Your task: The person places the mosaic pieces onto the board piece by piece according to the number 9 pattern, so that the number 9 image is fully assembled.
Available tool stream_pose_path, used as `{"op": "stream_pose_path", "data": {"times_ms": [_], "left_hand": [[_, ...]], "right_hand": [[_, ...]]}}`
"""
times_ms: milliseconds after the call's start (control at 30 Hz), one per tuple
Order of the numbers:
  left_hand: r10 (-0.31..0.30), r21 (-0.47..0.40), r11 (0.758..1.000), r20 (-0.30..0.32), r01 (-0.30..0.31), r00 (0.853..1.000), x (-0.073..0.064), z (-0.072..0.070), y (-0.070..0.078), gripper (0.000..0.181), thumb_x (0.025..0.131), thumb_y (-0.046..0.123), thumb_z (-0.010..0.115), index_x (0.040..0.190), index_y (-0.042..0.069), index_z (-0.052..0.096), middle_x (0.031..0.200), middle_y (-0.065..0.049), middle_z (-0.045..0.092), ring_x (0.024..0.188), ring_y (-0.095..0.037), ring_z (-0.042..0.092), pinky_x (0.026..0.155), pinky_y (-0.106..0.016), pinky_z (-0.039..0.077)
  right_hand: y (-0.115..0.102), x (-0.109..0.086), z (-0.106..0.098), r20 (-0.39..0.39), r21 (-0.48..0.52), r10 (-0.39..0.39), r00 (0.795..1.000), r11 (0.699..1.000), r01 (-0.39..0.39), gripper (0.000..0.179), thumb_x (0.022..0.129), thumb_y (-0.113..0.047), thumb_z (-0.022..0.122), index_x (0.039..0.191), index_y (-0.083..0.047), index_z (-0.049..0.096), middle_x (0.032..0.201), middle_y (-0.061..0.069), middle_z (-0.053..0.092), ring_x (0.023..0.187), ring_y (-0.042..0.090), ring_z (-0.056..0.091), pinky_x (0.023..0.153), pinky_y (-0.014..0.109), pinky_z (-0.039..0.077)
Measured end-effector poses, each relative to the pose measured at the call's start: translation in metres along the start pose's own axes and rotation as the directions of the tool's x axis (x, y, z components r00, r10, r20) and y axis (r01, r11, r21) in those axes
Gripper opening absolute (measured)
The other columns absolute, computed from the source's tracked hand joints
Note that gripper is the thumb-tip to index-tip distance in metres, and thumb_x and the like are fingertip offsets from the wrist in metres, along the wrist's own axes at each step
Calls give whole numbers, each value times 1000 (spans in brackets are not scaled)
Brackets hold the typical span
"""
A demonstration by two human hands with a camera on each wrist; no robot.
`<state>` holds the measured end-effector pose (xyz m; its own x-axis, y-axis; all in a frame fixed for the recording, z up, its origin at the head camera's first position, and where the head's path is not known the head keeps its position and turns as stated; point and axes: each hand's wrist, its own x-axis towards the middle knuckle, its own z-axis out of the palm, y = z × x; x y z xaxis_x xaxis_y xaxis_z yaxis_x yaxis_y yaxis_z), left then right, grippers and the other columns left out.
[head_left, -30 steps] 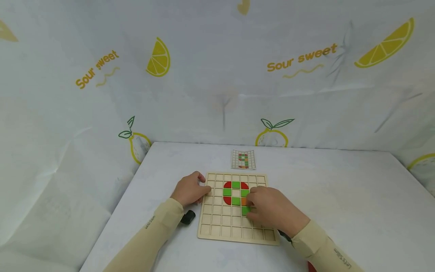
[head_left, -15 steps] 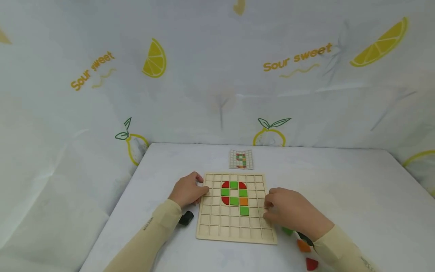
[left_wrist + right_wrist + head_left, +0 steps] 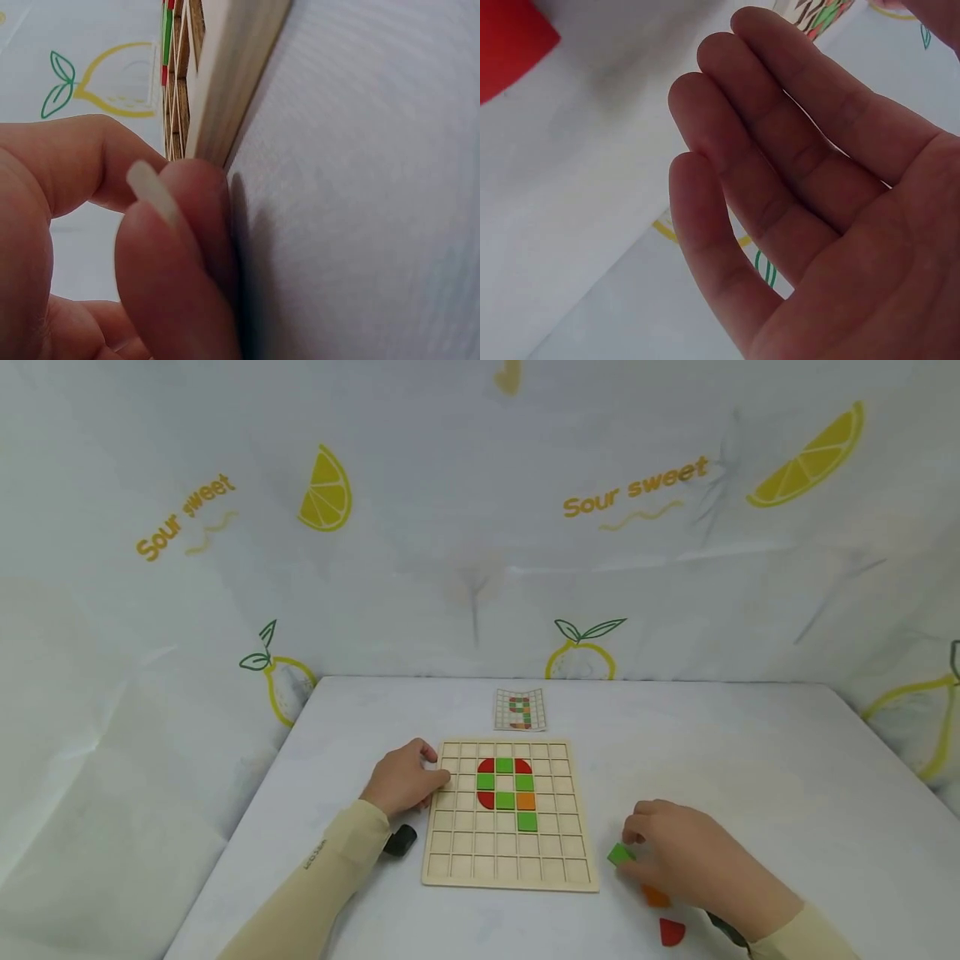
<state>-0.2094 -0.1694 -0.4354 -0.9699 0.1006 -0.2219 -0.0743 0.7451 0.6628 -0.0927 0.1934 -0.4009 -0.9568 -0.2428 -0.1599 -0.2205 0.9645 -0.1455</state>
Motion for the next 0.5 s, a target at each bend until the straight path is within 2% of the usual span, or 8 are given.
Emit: {"op": "stream_pose_path", "data": {"times_ms": [167, 500], "left_hand": [[-9, -7, 1000, -5, 9, 1000, 0, -1, -2, 33, 95, 28, 74, 121, 11, 63, 62, -3, 64, 51, -16, 58, 60, -28, 47], [-15, -25, 1000, 0, 15, 1000, 1, 1, -1, 33, 94, 28, 75, 120, 11, 63, 62, -3, 64, 52, -16, 57, 59, -28, 47]], "right_hand": [[0, 3, 4, 21, -3, 11, 1000, 1000, -11, 26, 79, -42, 95, 88, -28, 75, 85, -17, 60, 78, 4, 52, 76, 31, 55], [2, 12, 6, 49, 12, 22, 999, 1000, -23, 21, 81, -30, 93, 90, -27, 74, 87, -15, 62, 81, 7, 54, 81, 35, 57]]}}
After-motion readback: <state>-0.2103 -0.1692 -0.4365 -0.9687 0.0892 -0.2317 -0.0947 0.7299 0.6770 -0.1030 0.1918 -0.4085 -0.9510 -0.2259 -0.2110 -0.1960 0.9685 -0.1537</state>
